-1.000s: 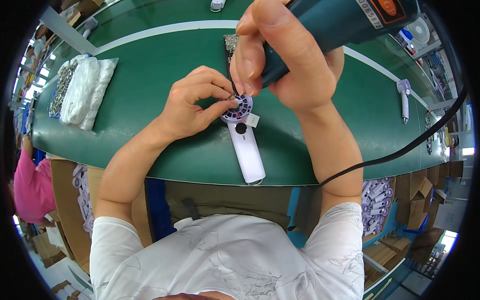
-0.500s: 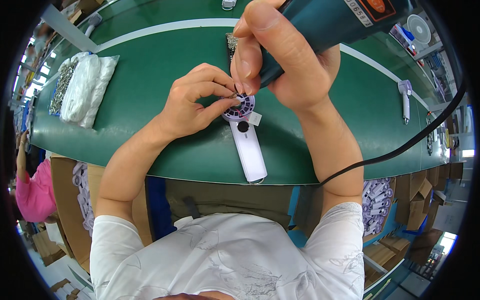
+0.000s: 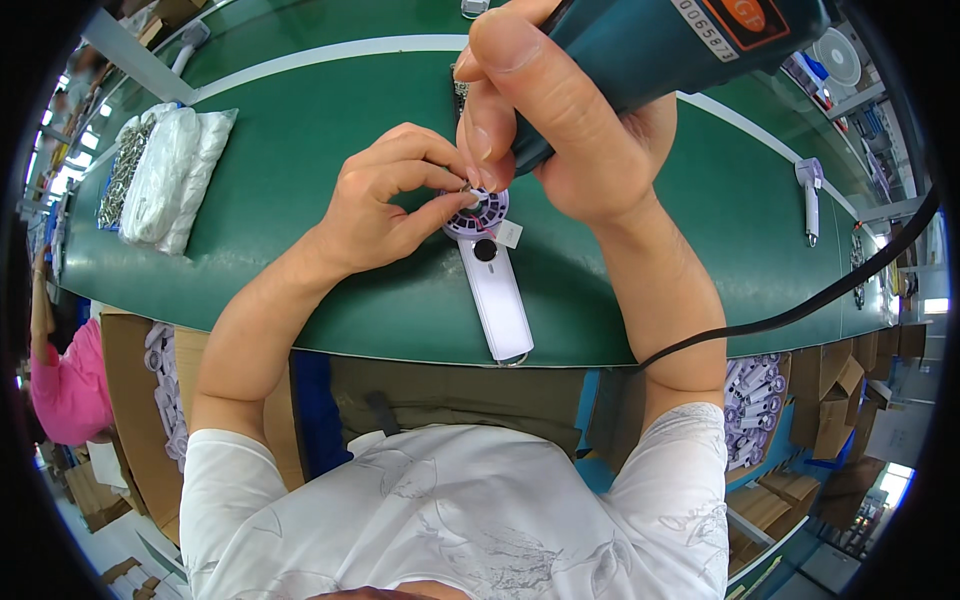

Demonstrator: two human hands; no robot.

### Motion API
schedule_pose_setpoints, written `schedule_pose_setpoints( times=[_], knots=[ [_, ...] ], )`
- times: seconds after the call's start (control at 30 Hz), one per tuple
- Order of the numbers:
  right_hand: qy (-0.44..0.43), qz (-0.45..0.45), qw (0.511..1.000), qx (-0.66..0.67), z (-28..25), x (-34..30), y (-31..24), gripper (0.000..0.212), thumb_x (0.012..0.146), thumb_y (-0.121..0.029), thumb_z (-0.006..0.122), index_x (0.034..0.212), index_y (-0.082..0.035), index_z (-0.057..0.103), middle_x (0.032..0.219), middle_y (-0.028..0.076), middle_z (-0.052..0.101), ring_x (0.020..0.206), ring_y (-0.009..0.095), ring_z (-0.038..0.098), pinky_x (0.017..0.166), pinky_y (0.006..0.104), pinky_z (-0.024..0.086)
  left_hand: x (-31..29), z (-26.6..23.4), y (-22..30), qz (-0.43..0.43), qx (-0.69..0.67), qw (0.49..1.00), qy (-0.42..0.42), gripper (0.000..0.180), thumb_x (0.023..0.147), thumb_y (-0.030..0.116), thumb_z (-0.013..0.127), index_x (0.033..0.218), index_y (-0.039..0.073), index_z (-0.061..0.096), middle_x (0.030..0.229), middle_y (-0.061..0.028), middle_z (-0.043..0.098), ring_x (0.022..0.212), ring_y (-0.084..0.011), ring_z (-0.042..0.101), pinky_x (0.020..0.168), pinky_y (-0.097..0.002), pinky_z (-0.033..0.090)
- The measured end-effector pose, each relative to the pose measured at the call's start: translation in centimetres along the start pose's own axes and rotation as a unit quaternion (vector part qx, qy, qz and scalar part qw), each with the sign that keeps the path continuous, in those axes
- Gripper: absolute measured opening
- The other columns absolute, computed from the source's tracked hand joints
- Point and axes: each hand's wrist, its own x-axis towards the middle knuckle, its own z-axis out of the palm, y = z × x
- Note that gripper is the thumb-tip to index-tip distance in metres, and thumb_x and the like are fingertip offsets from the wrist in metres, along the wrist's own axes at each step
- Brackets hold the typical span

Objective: Assembling a handheld fan by fastening components with an electric screwdriver and organizing screws.

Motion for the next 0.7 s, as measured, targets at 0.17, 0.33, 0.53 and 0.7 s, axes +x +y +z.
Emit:
schedule_pose_setpoints(
  times=[0.17,0.33,0.53,0.7],
  knots=[
    [0.003,0.0,1.0,0.013,-0.2,-0.1,0.1,0.032,0.112,-0.029,0.039,0.113,-0.002,0.056,0.068,0.005,0.056,0.045,0.014,0.049,0.044,0.0315,0.047,0.0,-0.1,-0.2,0.01,-0.006,1.0,-0.017,0.022,0.073,0.003,0.087,0.091,-0.001,0.075,0.097,-0.0107,0.073,0.089,-0.0269,0.068,0.077,-0.0362,0.056],
    [-0.005,0.008,1.0,0.024,-0.9,0.0,-0.5,0.033,0.113,-0.028,0.036,0.113,-0.002,0.055,0.069,0.004,0.056,0.045,0.013,0.048,0.044,0.0311,0.047,0.5,-0.9,0.7,-0.03,-0.029,0.999,-0.028,0.053,0.069,0.017,0.093,0.114,-0.001,0.072,0.109,-0.0152,0.072,0.099,-0.0318,0.067,0.088,-0.0401,0.055],
    [-0.037,0.047,0.997,0.05,-1.7,0.2,-1.0,0.032,0.113,-0.027,0.036,0.111,-0.001,0.054,0.068,0.005,0.055,0.043,0.012,0.046,0.043,0.0293,0.046,-0.3,-1.2,-0.5,-0.077,-0.015,0.988,-0.13,0.069,0.068,0.02,0.095,0.128,0.001,0.068,0.116,-0.0133,0.072,0.107,-0.0301,0.066,0.098,-0.04,0.05],
    [-0.027,0.062,0.998,0.017,-1.4,-0.1,-0.3,0.028,0.11,-0.021,0.038,0.106,0.002,0.053,0.063,0.006,0.053,0.041,0.013,0.046,0.041,0.029,0.044,-0.3,-1.2,-0.7,-0.103,-0.018,0.986,-0.133,0.066,0.068,0.026,0.095,0.123,0.0,0.071,0.112,-0.0155,0.073,0.106,-0.032,0.067,0.095,-0.0399,0.053]
  ],
)
